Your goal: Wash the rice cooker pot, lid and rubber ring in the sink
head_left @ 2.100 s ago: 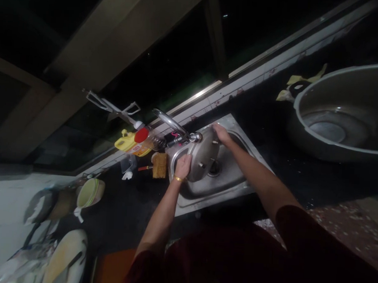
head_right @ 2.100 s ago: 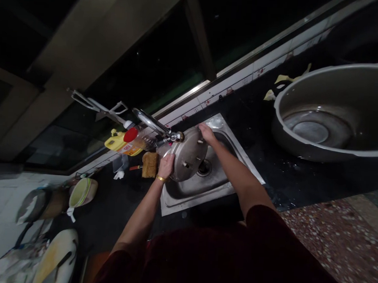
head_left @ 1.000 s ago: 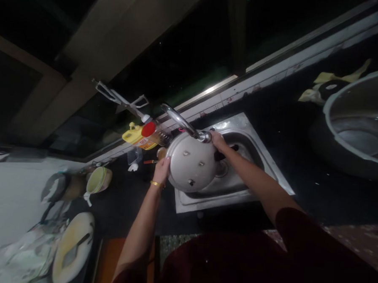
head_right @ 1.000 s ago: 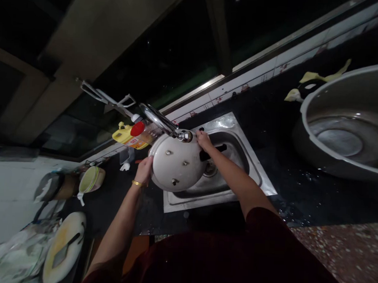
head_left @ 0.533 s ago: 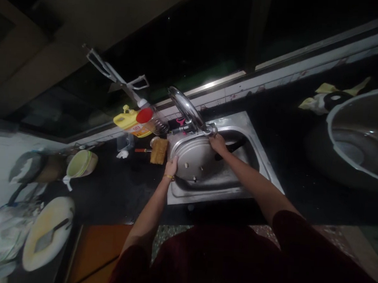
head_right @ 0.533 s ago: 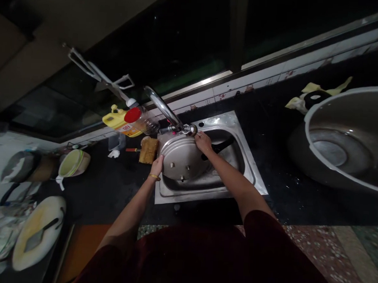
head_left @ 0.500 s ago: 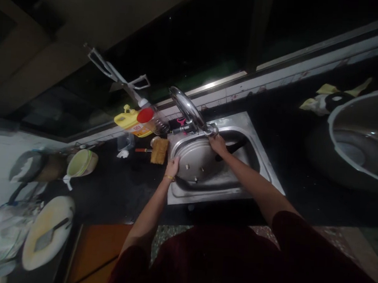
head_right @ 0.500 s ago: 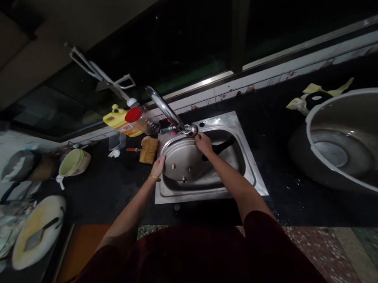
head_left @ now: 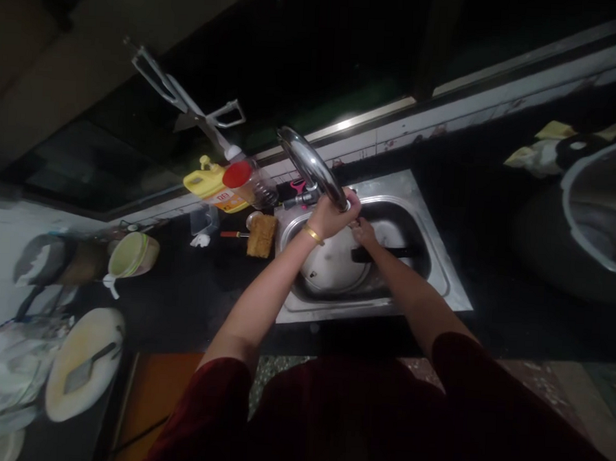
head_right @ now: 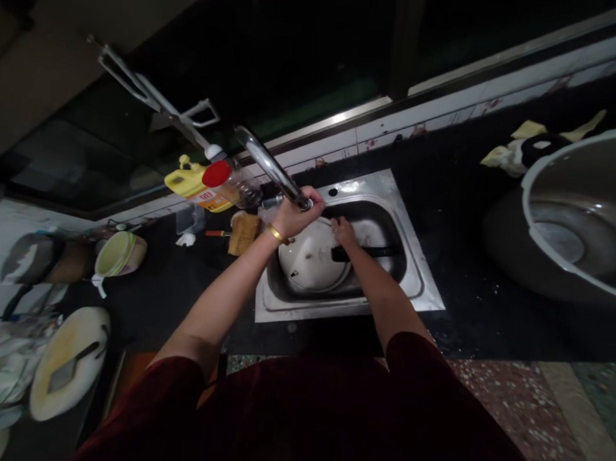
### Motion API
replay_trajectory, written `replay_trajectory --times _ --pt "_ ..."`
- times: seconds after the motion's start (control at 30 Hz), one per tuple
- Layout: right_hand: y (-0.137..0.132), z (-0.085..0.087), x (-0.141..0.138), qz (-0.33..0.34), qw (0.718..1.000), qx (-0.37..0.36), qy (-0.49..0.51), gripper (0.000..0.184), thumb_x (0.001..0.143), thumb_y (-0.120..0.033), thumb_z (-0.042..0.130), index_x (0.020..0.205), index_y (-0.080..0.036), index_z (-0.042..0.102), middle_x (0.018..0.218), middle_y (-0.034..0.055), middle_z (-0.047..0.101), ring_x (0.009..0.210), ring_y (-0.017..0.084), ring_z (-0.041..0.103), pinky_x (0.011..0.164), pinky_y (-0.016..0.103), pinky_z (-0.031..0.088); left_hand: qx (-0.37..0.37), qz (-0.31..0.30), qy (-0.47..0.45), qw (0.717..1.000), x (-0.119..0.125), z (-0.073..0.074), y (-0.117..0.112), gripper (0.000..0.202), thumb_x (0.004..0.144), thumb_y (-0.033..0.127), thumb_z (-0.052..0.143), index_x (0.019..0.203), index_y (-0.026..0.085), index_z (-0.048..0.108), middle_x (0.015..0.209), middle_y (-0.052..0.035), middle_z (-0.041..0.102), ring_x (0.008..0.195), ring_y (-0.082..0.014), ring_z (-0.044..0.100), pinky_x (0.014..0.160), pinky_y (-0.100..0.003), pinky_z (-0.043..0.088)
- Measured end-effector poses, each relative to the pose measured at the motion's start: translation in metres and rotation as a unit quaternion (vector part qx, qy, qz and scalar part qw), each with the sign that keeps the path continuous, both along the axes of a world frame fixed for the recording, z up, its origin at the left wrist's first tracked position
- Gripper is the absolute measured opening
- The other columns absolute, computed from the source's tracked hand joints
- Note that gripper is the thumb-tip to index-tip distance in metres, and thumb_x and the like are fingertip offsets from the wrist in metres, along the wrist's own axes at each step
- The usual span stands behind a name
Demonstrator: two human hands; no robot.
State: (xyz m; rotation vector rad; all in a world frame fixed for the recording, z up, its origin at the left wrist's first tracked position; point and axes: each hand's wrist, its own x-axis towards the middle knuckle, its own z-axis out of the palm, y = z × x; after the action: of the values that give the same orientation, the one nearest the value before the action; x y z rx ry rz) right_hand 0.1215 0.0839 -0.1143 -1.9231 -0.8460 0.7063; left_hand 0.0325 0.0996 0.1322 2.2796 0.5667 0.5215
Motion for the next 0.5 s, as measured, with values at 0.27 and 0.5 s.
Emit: replay_trajectory --times 0.27,0.5 --pt "-0.027 -0.010 -0.007 -0.006 0.980 -0.198 -0.005 0.041 0.098 -0.036 0.030 0.118 -0.008 0.052 0.113 0.0224 0.064 0.108 0.029 0.059 0.091 0.038 0.042 0.166 0.040 0.013 0.985 -0.021 -0.016 0.003 0.026 0.083 0.039 0.062 0.095 0.015 0.058 0.083 -0.0035 0.063 0.083 -0.0158 0.062 0.079 -0.028 0.049" --pt "-0.038 0.000 -0.024 0.082 0.967 -0.137 -0.199 0.040 0.096 -0.028 0.030 0.122 -0.006 0.052 0.123 0.0234 0.058 0.114 0.029 0.054 0.096 0.040 0.040 0.073 0.091 -0.004 0.993 -0.052 -0.108 0.009 0.048 0.090 0.049 0.050 0.124 0.016 0.046 0.093 -0.0060 0.065 0.085 -0.0156 0.064 0.081 -0.031 0.051"
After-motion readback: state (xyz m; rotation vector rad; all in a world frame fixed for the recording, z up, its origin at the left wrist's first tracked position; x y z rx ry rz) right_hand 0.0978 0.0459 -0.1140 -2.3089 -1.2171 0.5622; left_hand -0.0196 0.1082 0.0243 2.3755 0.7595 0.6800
